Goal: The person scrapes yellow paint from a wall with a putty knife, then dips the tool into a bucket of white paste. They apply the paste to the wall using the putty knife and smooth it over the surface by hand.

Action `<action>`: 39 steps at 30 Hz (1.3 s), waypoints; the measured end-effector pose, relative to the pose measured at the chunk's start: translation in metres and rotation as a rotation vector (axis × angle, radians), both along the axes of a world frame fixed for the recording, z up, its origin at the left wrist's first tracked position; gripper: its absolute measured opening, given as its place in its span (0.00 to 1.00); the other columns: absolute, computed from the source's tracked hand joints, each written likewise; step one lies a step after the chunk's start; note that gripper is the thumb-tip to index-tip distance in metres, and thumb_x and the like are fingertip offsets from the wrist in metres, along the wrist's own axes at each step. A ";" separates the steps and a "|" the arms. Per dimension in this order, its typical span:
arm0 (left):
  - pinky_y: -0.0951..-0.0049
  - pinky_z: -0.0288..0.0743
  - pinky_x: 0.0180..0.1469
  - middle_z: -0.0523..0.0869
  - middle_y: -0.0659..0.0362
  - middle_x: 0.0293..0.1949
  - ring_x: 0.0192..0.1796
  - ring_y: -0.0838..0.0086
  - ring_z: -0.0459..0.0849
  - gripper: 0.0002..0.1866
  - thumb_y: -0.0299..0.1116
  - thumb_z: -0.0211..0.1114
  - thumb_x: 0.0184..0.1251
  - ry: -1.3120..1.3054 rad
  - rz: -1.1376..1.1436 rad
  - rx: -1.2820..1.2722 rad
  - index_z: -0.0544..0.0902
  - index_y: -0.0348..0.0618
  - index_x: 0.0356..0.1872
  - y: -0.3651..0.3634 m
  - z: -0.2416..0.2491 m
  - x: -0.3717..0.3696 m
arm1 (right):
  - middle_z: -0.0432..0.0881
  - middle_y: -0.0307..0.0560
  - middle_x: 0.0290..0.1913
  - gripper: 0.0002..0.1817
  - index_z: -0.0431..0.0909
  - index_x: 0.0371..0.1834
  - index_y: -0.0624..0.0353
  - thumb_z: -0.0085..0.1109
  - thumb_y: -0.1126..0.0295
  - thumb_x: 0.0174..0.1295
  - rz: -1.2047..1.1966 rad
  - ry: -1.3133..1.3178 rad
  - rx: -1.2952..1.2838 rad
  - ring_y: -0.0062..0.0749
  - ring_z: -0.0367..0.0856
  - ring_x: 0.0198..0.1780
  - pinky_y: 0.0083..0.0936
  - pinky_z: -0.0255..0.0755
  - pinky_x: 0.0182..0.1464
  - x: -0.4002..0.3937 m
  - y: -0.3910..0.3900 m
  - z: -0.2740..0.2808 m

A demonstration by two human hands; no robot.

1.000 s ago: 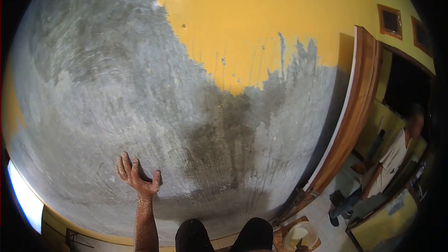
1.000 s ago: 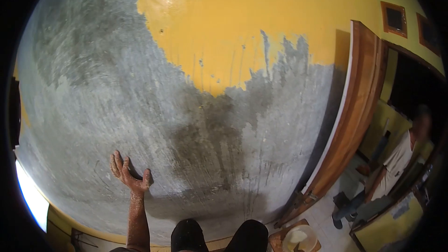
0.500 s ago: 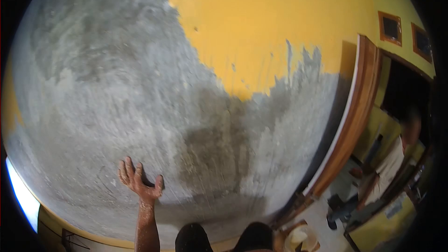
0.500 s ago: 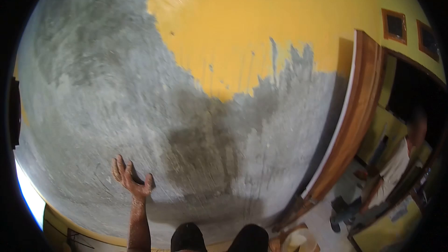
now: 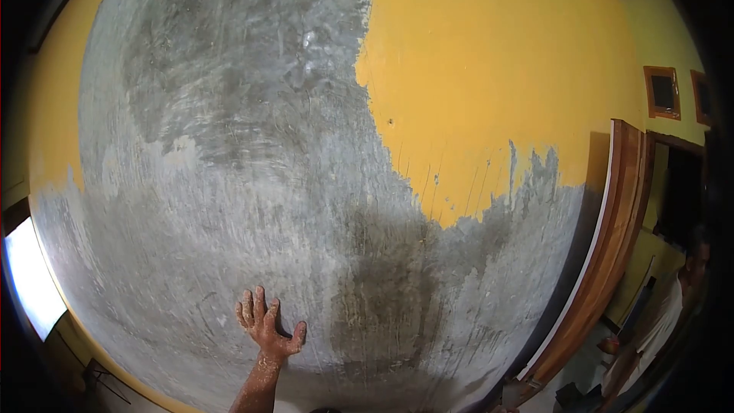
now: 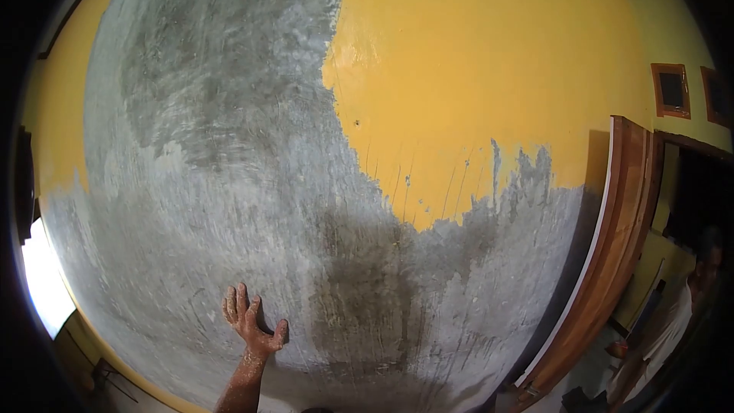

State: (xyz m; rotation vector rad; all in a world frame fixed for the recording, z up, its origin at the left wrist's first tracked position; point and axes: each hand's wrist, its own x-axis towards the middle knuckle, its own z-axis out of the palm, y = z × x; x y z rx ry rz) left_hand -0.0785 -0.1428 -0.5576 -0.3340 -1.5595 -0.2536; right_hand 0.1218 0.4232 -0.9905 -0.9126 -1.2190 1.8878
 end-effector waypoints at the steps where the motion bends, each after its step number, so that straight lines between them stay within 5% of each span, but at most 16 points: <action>1: 0.41 0.39 0.78 0.71 0.43 0.72 0.78 0.47 0.60 0.35 0.58 0.63 0.63 0.006 0.004 -0.002 0.75 0.48 0.66 -0.001 -0.001 0.000 | 0.86 0.51 0.38 0.19 0.74 0.63 0.60 0.55 0.66 0.71 0.011 0.124 -0.142 0.38 0.81 0.32 0.38 0.77 0.35 -0.030 -0.008 0.033; 4: 0.41 0.38 0.77 0.69 0.38 0.72 0.78 0.44 0.58 0.36 0.58 0.65 0.63 -0.032 -0.006 -0.007 0.75 0.44 0.66 -0.001 -0.002 0.001 | 0.84 0.46 0.36 0.21 0.67 0.68 0.61 0.53 0.68 0.75 0.199 0.099 0.590 0.26 0.73 0.26 0.29 0.69 0.28 -0.057 -0.108 0.209; 5: 0.40 0.37 0.77 0.68 0.38 0.72 0.78 0.44 0.58 0.37 0.59 0.64 0.63 -0.056 0.015 -0.009 0.75 0.44 0.67 -0.001 -0.001 0.004 | 0.81 0.42 0.33 0.23 0.64 0.71 0.59 0.52 0.72 0.75 0.267 0.268 0.555 0.20 0.69 0.24 0.20 0.65 0.27 -0.075 -0.124 0.224; 6: 0.40 0.37 0.77 0.68 0.37 0.73 0.78 0.43 0.58 0.38 0.59 0.63 0.63 -0.079 0.035 -0.011 0.75 0.44 0.67 -0.001 0.000 0.004 | 0.80 0.40 0.33 0.25 0.62 0.73 0.58 0.52 0.70 0.75 0.311 0.311 0.786 0.20 0.69 0.24 0.21 0.65 0.27 -0.098 -0.127 0.222; 11: 0.42 0.34 0.78 0.63 0.43 0.76 0.81 0.48 0.52 0.39 0.61 0.61 0.64 -0.172 0.125 -0.028 0.73 0.49 0.71 0.001 0.004 0.010 | 0.76 0.35 0.31 0.30 0.55 0.78 0.57 0.50 0.75 0.74 0.392 0.472 0.522 0.20 0.67 0.24 0.19 0.63 0.27 -0.122 -0.206 0.270; 14: 0.41 0.33 0.78 0.61 0.43 0.77 0.81 0.47 0.50 0.39 0.62 0.60 0.64 -0.193 0.157 -0.049 0.72 0.50 0.72 -0.001 0.004 0.008 | 0.76 0.35 0.30 0.31 0.59 0.77 0.56 0.54 0.73 0.72 0.329 0.360 0.752 0.19 0.68 0.25 0.20 0.67 0.28 -0.126 -0.224 0.248; 16: 0.40 0.32 0.78 0.59 0.42 0.78 0.81 0.46 0.50 0.39 0.63 0.59 0.65 -0.210 0.155 -0.061 0.72 0.50 0.72 -0.002 0.003 0.008 | 0.84 0.47 0.33 0.19 0.74 0.61 0.63 0.56 0.66 0.70 0.642 0.485 0.426 0.28 0.83 0.30 0.26 0.76 0.32 -0.105 -0.240 0.304; 17: 0.39 0.33 0.76 0.59 0.40 0.78 0.80 0.43 0.50 0.41 0.63 0.60 0.65 -0.211 0.150 -0.062 0.71 0.48 0.73 -0.002 0.005 0.009 | 0.76 0.38 0.26 0.19 0.68 0.59 0.62 0.55 0.62 0.74 0.648 0.561 0.537 0.16 0.74 0.23 0.17 0.65 0.24 -0.113 -0.243 0.310; 23: 0.38 0.39 0.74 0.58 0.39 0.78 0.79 0.42 0.52 0.41 0.62 0.60 0.66 -0.183 0.090 -0.093 0.69 0.47 0.74 -0.001 0.010 0.009 | 0.76 0.36 0.22 0.05 0.68 0.49 0.55 0.49 0.70 0.76 0.661 0.499 0.549 0.18 0.73 0.21 0.20 0.66 0.22 -0.128 -0.239 0.348; 27: 0.39 0.38 0.74 0.58 0.41 0.78 0.80 0.43 0.50 0.40 0.61 0.60 0.67 -0.157 0.045 -0.080 0.70 0.48 0.73 0.001 0.012 0.008 | 0.73 0.36 0.21 0.25 0.56 0.72 0.51 0.52 0.67 0.76 0.741 0.444 0.468 0.18 0.68 0.19 0.20 0.62 0.20 -0.140 -0.220 0.427; 29: 0.40 0.35 0.76 0.58 0.41 0.78 0.81 0.45 0.49 0.39 0.61 0.59 0.67 -0.139 0.044 -0.070 0.70 0.51 0.74 0.000 0.011 0.006 | 0.72 0.34 0.23 0.40 0.45 0.81 0.45 0.58 0.55 0.74 0.612 0.404 0.485 0.15 0.68 0.20 0.18 0.61 0.20 -0.135 -0.219 0.473; 32: 0.40 0.35 0.76 0.58 0.42 0.79 0.81 0.46 0.49 0.39 0.62 0.59 0.67 -0.124 0.050 -0.068 0.70 0.52 0.74 -0.001 0.009 0.003 | 0.81 0.39 0.29 0.38 0.52 0.81 0.44 0.59 0.54 0.73 0.499 0.384 0.666 0.20 0.74 0.23 0.21 0.69 0.26 -0.147 -0.202 0.519; 35: 0.39 0.35 0.76 0.59 0.43 0.78 0.81 0.46 0.50 0.38 0.62 0.59 0.68 -0.135 0.049 -0.058 0.70 0.52 0.74 -0.001 0.006 0.002 | 0.87 0.49 0.35 0.31 0.63 0.78 0.45 0.60 0.59 0.73 0.054 0.458 1.326 0.26 0.79 0.27 0.26 0.75 0.35 -0.164 -0.195 0.536; 37: 0.38 0.36 0.76 0.60 0.43 0.78 0.81 0.45 0.50 0.38 0.62 0.59 0.67 -0.135 0.061 -0.045 0.72 0.53 0.73 -0.002 0.004 0.001 | 0.86 0.55 0.54 0.26 0.70 0.74 0.45 0.58 0.64 0.74 0.265 0.206 1.040 0.21 0.77 0.46 0.21 0.72 0.51 -0.147 -0.205 0.553; 38: 0.38 0.36 0.76 0.60 0.43 0.78 0.81 0.45 0.50 0.38 0.62 0.59 0.67 -0.145 0.048 -0.035 0.72 0.53 0.73 -0.002 0.004 0.001 | 0.86 0.55 0.54 0.26 0.70 0.74 0.45 0.58 0.64 0.74 0.261 0.189 1.051 0.21 0.77 0.46 0.21 0.72 0.51 -0.146 -0.206 0.555; 39: 0.38 0.36 0.76 0.60 0.43 0.78 0.80 0.45 0.51 0.38 0.62 0.60 0.66 -0.144 0.053 -0.033 0.72 0.53 0.72 -0.002 0.005 0.002 | 0.86 0.57 0.43 0.27 0.70 0.74 0.46 0.59 0.64 0.72 0.214 0.164 1.127 0.26 0.80 0.37 0.24 0.73 0.45 -0.145 -0.206 0.557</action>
